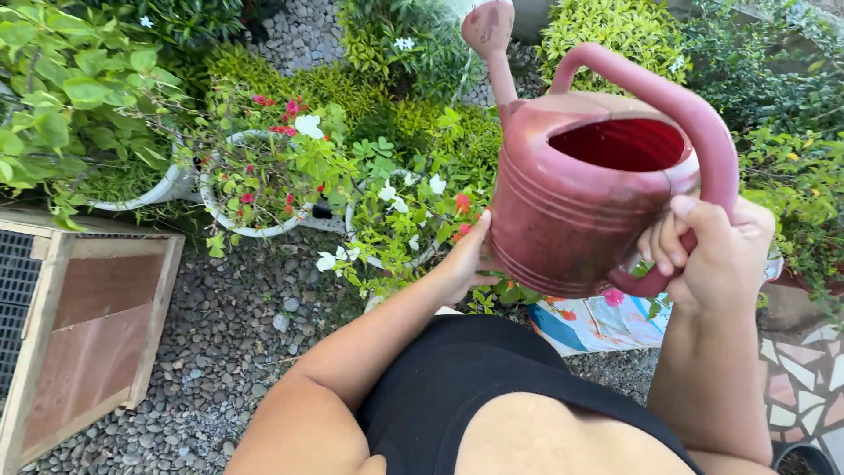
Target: Watering several potted plants in an outdoor garden using a watering can filled from a large water barrel.
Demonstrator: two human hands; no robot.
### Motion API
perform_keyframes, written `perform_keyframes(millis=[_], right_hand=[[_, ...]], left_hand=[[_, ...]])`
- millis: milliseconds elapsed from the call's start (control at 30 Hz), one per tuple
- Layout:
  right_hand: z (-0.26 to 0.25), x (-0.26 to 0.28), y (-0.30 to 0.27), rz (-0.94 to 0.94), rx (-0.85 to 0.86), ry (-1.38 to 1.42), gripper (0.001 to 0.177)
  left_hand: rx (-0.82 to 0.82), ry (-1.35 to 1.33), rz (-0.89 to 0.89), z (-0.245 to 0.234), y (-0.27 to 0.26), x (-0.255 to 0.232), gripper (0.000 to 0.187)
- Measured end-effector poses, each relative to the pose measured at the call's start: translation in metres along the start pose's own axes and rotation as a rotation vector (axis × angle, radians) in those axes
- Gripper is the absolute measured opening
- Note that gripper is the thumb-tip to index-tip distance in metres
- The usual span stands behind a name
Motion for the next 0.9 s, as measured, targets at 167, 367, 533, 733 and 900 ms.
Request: perform_keyframes(millis=[167,367,533,733,900], right_hand=[[0.028,0.005,0.02,0.023,-0.006,0.041,0.035],[0.057,0.004,0.029,0.058,0.006,0.046,0.024],[0.072,-0.003,0.034,0.127,-0.016,0.066,0.009],[0.078,-0.006,0.039,0.155,-0.032,0.032,0.007],[0.082,-0.002,0.044,0.168,-0.007,0.025,0.009]], left_hand=[[0.093,-0.101,0.047,-0.021,0.01,-0.005,0.068],[0.08,-0.089,0.048,-0.037,0.009,-0.008,0.069],[0.06,-0.08,0.033,-0.043,0.008,-0.006,0.071],[0.059,-0.092,0.025,-0.048,0.014,0.001,0.074],[0.087,-0.082,0.009,-0.044,0.015,0.003,0.076]])
Point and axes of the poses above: each hand's wrist, its own y-axis towards the middle knuckle, its own z-axis out of the palm, x = y × z, the point moved 8 cm from there along y, towards the middle knuckle, and after that the axes turned 1 degree about -y, right-handed, at the moved point
